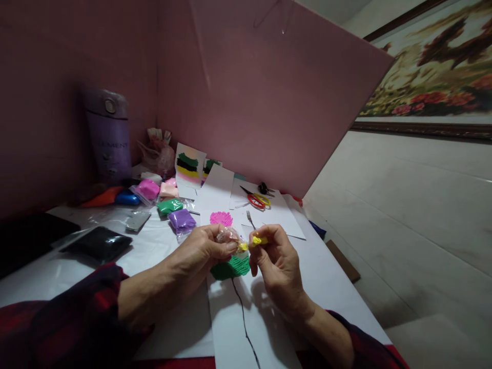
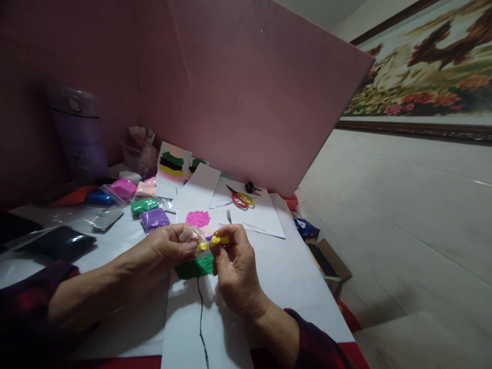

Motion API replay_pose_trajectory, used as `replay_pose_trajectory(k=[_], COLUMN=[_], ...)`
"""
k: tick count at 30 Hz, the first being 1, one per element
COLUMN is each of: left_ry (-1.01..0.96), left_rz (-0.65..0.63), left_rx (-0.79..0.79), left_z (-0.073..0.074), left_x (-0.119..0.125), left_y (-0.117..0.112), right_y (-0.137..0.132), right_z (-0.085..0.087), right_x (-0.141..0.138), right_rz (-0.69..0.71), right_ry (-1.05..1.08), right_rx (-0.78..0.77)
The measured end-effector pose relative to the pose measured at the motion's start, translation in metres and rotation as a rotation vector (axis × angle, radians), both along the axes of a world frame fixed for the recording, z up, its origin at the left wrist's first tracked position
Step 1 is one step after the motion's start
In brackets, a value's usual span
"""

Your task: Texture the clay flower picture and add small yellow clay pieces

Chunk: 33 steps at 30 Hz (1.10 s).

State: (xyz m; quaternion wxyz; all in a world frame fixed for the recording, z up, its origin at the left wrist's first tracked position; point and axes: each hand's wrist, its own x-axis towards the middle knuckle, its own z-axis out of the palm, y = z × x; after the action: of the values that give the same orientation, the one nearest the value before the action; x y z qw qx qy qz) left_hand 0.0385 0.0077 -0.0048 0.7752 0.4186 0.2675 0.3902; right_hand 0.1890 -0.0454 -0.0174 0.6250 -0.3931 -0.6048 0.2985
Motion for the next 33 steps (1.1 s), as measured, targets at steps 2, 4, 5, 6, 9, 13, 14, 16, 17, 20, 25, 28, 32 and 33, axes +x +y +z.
replay_pose_trajectory(k=[2, 4, 5, 6, 9, 13, 14, 16, 17, 20, 25, 28, 32, 33], left_ry=[-0.017, -0.025, -0.021, -0.013, -0.006, -0.008, 0.001, 0.02, 0.025, 0.033, 0.122, 0.126, 0.129, 0.132], left_rz=[-0.01, -0.031, -0.037, -0.041, -0.044, -0.038, -0.031, -0.025, -0.034, -0.098, -0.144, -0.141, -0.169, -0.177], left_rx=[0.005, 0.006, 0.006, 0.005, -0.01, -0.025, -0.024, -0.02, -0.016, 0.005, 0.095, 0.125, 0.136, 0.138], left_z=[0.0, 0.001, 0.001, 0.002, 0.003, 0.002, 0.001, -0.002, -0.002, -0.001, 0.0, -0.003, -0.003, -0.001], left_x=[0.0, 0.0, 0.0, -0.001, -0.002, -0.003, -0.003, -0.003, -0.003, -0.003, -0.002, -0.001, -0.003, -0.003], left_y=[0.0, -0.001, -0.001, -0.001, -0.001, 0.0, 0.001, 0.002, 0.002, 0.003, 0.001, 0.002, 0.003, 0.002], right_y=[0.0, 0.0, 0.0, 0.0, -0.001, 0.001, 0.001, 0.001, 0.001, 0.001, 0.009, 0.01, 0.005, 0.004], right_z=[0.0, 0.001, 0.001, 0.001, 0.0, -0.001, -0.001, 0.001, 0.003, 0.006, 0.003, 0.004, 0.014, 0.016], right_x=[0.0, 0.0, 0.0, 0.001, 0.002, 0.003, 0.003, 0.003, 0.003, 0.003, 0.004, 0.004, 0.003, 0.003], right_rz=[0.004, 0.001, -0.001, -0.002, 0.009, 0.036, 0.047, 0.077, 0.093, 0.118, 0.124, 0.108, 0.126, 0.119], right_ry=[-0.001, -0.001, 0.002, 0.005, 0.016, 0.049, 0.059, 0.077, 0.086, 0.122, 0.158, 0.131, 0.056, 0.048], right_rx=[0.005, 0.01, 0.01, 0.006, -0.023, -0.057, -0.067, -0.095, -0.115, -0.191, -0.292, -0.337, -0.346, -0.331])
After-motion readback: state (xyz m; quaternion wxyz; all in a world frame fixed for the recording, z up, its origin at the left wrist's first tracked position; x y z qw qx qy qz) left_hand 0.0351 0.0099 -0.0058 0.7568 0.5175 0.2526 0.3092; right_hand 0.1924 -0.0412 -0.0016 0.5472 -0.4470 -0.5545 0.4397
